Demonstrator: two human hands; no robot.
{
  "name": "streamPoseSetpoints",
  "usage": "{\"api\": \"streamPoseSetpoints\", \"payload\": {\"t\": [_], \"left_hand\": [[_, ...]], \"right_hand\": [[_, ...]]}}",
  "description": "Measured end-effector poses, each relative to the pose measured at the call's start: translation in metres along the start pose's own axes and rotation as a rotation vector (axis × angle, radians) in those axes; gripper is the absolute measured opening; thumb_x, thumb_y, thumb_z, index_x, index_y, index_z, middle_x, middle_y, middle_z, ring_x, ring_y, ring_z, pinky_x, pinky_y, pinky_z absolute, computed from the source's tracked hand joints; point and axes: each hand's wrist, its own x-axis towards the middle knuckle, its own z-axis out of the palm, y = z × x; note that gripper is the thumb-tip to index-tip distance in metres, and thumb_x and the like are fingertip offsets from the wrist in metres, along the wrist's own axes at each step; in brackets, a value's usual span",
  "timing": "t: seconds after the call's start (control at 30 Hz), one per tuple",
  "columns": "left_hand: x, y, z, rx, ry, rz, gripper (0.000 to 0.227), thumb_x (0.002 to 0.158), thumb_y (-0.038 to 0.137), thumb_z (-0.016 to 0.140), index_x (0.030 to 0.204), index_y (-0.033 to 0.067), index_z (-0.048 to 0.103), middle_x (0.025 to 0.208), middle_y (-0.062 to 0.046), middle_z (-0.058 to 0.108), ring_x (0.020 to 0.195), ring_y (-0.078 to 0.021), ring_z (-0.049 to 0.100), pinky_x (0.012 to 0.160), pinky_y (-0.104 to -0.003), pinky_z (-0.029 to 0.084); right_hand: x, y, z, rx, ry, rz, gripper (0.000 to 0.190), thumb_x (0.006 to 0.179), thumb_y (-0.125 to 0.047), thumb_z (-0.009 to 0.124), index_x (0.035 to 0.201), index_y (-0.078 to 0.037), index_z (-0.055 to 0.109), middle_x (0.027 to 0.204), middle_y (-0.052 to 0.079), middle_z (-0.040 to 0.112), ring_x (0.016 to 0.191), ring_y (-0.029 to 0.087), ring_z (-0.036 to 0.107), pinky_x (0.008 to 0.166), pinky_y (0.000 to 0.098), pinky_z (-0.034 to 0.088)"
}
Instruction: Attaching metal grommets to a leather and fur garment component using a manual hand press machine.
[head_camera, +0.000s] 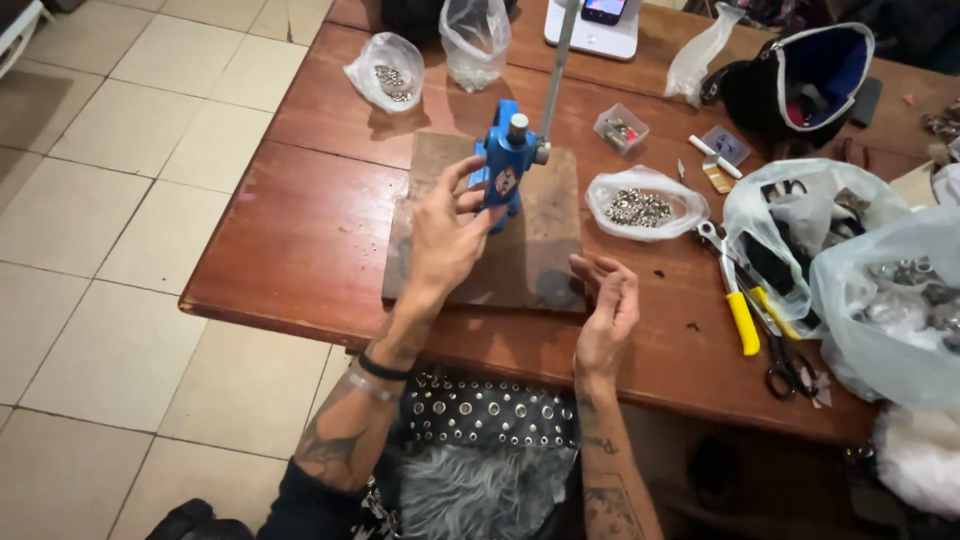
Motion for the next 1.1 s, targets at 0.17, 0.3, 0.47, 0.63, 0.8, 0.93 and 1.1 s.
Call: {"api": "streamPoseSetpoints", "payload": {"t": [0.17, 0.3, 0.47, 0.63, 0.8, 0.93, 1.1], "left_hand": [[0.004, 0.010, 0.013, 0.104, 0.141, -0.038, 0.058, 0.077, 0.002, 0.085, 0.129, -0.0009, 0.060, 0.103, -0.016, 0.079, 0.094, -0.0171, 0.077, 0.079, -0.032, 0.066], [0.000, 0.020, 0.015, 0.383, 0.301, 0.262, 0.080, 0.062, 0.006, 0.098, 0.128, -0.0019, 0.052, 0.088, -0.017, 0.071, 0.082, -0.0169, 0.070, 0.072, -0.032, 0.058], [0.007, -0.014, 0.004, 0.205, 0.134, 0.060, 0.076, 0.075, 0.010, 0.091, 0.140, 0.0067, 0.053, 0.106, -0.011, 0.081, 0.079, -0.0123, 0.071, 0.072, -0.030, 0.060], [0.004, 0.013, 0.012, 0.347, 0.261, 0.012, 0.083, 0.071, 0.015, 0.098, 0.140, 0.0098, 0.052, 0.099, -0.011, 0.083, 0.077, -0.0118, 0.074, 0.070, -0.031, 0.060], [-0.029, 0.010, -0.024, 0.246, 0.167, 0.237, 0.096, 0.074, 0.003, 0.090, 0.153, 0.0029, 0.036, 0.147, -0.021, 0.058, 0.136, -0.0282, 0.056, 0.114, -0.038, 0.046], [-0.086, 0.015, -0.076, 0.358, 0.287, 0.110, 0.078, 0.079, -0.002, 0.086, 0.145, -0.0024, 0.044, 0.143, -0.021, 0.059, 0.136, -0.0284, 0.058, 0.116, -0.041, 0.045], [-0.164, 0.008, -0.114, 0.398, 0.539, -0.046, 0.051, 0.090, -0.010, 0.074, 0.136, -0.0065, 0.052, 0.134, -0.021, 0.061, 0.127, -0.0250, 0.065, 0.109, -0.035, 0.053]], "right_hand": [[0.001, 0.001, -0.002, 0.007, 0.042, 0.013, 0.041, 0.113, -0.037, 0.038, 0.125, -0.001, 0.053, 0.121, 0.019, 0.072, 0.112, 0.025, 0.069, 0.100, 0.0382, 0.054], [-0.003, -0.002, -0.003, 0.002, 0.024, 0.045, 0.042, 0.113, -0.037, 0.039, 0.124, -0.001, 0.055, 0.119, 0.018, 0.073, 0.111, 0.025, 0.068, 0.100, 0.0374, 0.054], [0.004, 0.008, -0.003, 0.059, 0.037, 0.024, 0.041, 0.113, -0.037, 0.039, 0.123, -0.001, 0.056, 0.117, 0.017, 0.073, 0.110, 0.024, 0.069, 0.100, 0.0371, 0.054], [0.001, 0.004, -0.002, 0.004, 0.024, 0.027, 0.039, 0.113, -0.035, 0.040, 0.122, -0.001, 0.056, 0.116, 0.017, 0.074, 0.110, 0.023, 0.069, 0.100, 0.0368, 0.054], [0.004, 0.016, -0.027, 0.219, 0.140, 0.044, 0.029, 0.112, -0.026, 0.047, 0.122, -0.002, 0.058, 0.117, 0.015, 0.072, 0.107, 0.021, 0.070, 0.093, 0.0348, 0.056], [0.035, -0.001, -0.076, -0.136, 0.184, -0.169, 0.020, 0.104, -0.006, 0.063, 0.123, 0.000, 0.059, 0.118, 0.012, 0.071, 0.107, 0.018, 0.068, 0.097, 0.0320, 0.057], [0.090, -0.060, -0.085, -0.625, 0.125, -0.331, 0.024, 0.098, 0.002, 0.073, 0.121, -0.001, 0.068, 0.113, 0.011, 0.074, 0.103, 0.017, 0.071, 0.094, 0.0299, 0.057]]}}
